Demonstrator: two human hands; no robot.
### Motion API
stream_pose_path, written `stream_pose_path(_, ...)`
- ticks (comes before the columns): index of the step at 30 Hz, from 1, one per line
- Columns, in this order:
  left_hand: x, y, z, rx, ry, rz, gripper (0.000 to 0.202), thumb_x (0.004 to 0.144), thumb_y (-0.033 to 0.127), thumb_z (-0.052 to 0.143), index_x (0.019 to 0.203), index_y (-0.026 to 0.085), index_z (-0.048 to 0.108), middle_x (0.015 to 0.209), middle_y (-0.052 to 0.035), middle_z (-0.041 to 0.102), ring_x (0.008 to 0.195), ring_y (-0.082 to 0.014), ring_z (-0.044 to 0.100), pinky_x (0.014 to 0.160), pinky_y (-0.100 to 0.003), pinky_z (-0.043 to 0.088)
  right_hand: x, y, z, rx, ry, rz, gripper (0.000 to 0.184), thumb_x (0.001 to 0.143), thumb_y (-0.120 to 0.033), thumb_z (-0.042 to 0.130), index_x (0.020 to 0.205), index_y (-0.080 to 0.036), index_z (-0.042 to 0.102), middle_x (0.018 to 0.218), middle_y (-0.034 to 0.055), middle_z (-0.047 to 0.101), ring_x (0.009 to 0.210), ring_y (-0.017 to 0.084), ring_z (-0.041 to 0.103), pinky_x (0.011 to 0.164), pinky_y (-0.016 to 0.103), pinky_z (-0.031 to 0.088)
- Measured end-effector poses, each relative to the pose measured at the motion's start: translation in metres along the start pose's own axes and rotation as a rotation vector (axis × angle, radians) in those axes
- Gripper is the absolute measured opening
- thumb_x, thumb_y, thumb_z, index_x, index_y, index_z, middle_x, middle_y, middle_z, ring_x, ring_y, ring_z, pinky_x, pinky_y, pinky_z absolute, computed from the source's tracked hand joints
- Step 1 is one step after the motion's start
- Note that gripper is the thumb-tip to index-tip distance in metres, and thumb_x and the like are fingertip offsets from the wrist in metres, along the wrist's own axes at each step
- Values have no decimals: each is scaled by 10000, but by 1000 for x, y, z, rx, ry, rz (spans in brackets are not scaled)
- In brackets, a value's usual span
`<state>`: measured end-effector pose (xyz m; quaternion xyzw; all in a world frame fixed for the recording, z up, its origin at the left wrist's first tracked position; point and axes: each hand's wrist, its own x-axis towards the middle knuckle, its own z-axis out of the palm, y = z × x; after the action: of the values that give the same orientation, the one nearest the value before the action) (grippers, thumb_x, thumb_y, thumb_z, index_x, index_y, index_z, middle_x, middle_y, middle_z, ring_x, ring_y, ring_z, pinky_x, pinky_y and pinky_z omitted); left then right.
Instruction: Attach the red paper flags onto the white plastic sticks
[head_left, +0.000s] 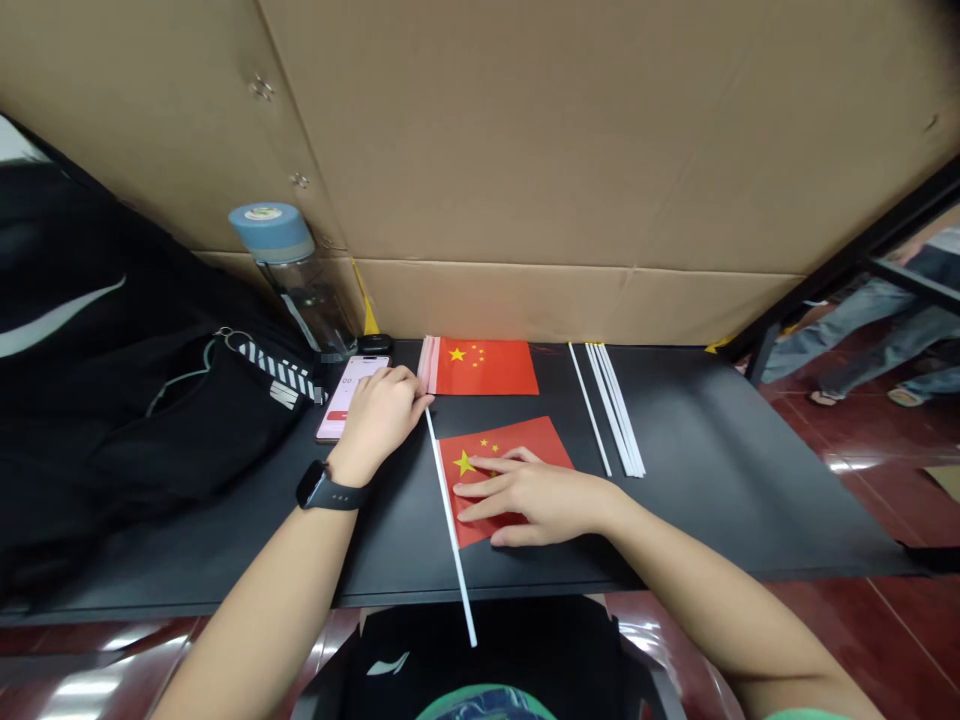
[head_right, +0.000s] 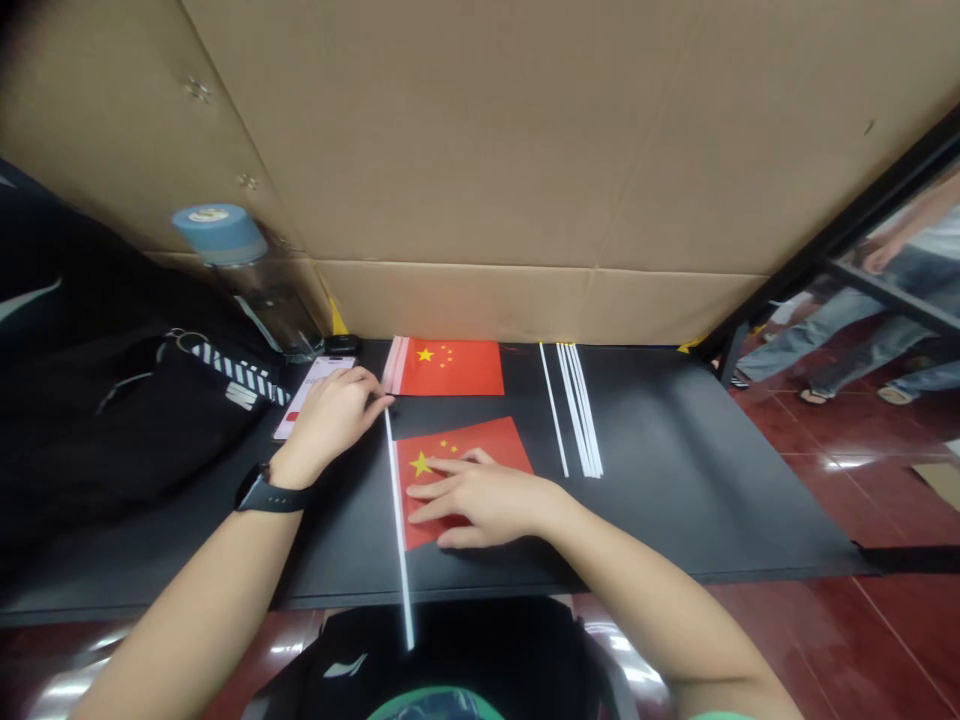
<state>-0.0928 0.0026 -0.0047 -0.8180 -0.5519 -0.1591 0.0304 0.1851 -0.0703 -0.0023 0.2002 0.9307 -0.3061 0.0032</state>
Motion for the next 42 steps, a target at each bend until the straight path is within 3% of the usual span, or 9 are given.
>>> stream_pose_path(3, 1, 2, -10, 29, 62, -65, 248, 1027, 331, 554, 884, 195, 704, 1038, -140, 750, 1024, -351, 676, 939, -476, 495, -1, 1, 2, 32, 27, 7, 483, 1025, -371, 638, 1506, -337, 615, 1637, 74, 518, 1625, 358, 263, 1260, 620, 255)
stream_pose_path(6, 2, 3, -14, -6, 70, -114, 282, 1057, 353, 472, 940, 196, 674, 963, -140, 756, 952, -351, 705, 882, -455, 499, 1, 2, 5, 47, 84, -5, 453, 1036, -323, 618, 1483, -258, 644, 1639, 76, 516, 1615, 318, 306, 1306, 519, 271)
stream_pose_path(10, 3, 3, -9, -296, 54, -204, 267, 1067, 404, 435, 993, 234, 626, 886, -71, 768, 815, -296, 734, 808, -394, 504, 3, 1, 5, 48, 91, -20, 429, 1039, -319, 617, 1454, -221, 665, 1641, 80, 514, 1613, 297, 315, 1332, 480, 254)
stream_pose_path(13, 3, 6, -3, -666, -38, -241, 262, 1043, 492, 506, 1062, 247, 597, 880, -33, 794, 839, -255, 767, 854, -365, 530, 3, 1, 3, 66, 80, -25, 438, 1037, -302, 619, 1473, -261, 644, 1619, 64, 542, 1619, 278, 301, 1339, 505, 234)
stream_pose_path(17, 0, 13, 1, -999, -247, -107, 470, 1015, 521, 584, 1386, 241, 514, 1014, -62, 826, 1039, -247, 780, 978, -386, 552, 3, 0, 1, 88, 90, -23, 443, 1031, -276, 623, 1474, -256, 640, 1591, 75, 572, 1626, 276, 284, 1339, 512, 235)
stream_pose_path(22, -1, 19, 1, -861, -406, 135, 328, 1016, 467, 589, 1227, 263, 735, 1184, -45, 810, 1122, -238, 756, 1027, -367, 550, 3, -4, -4, 70, 103, -30, 391, 1035, -253, 601, 1418, -249, 679, 1521, 70, 636, 1601, 271, 346, 1315, 498, 304)
stream_pose_path(25, -1, 20, 0, -728, -389, 166, 301, 1026, 439, 569, 1162, 296, 797, 1216, -15, 806, 1150, -240, 747, 1040, -360, 543, 3, -5, -3, 59, 100, -15, 387, 1031, -242, 602, 1408, -269, 685, 1457, 63, 684, 1560, 265, 423, 1288, 496, 358)
stream_pose_path(30, -2, 23, -2, -622, -379, 217, 320, 1036, 412, 549, 1161, 292, 818, 1222, -21, 807, 1142, -240, 749, 1039, -364, 541, 3, -3, -1, 46, 99, 15, 403, 1028, -259, 613, 1426, -253, 673, 1560, 73, 604, 1600, 286, 348, 1291, 499, 357)
stream_pose_path(42, 2, 9, 2, -708, -199, 12, 428, 1037, 510, 542, 1305, 248, 749, 1325, -55, 768, 1269, -269, 702, 1135, -422, 514, 2, -4, -1, -2, 100, 29, 381, 1036, -292, 603, 1404, -236, 684, 1586, 85, 577, 1570, 314, 402, 1267, 495, 388)
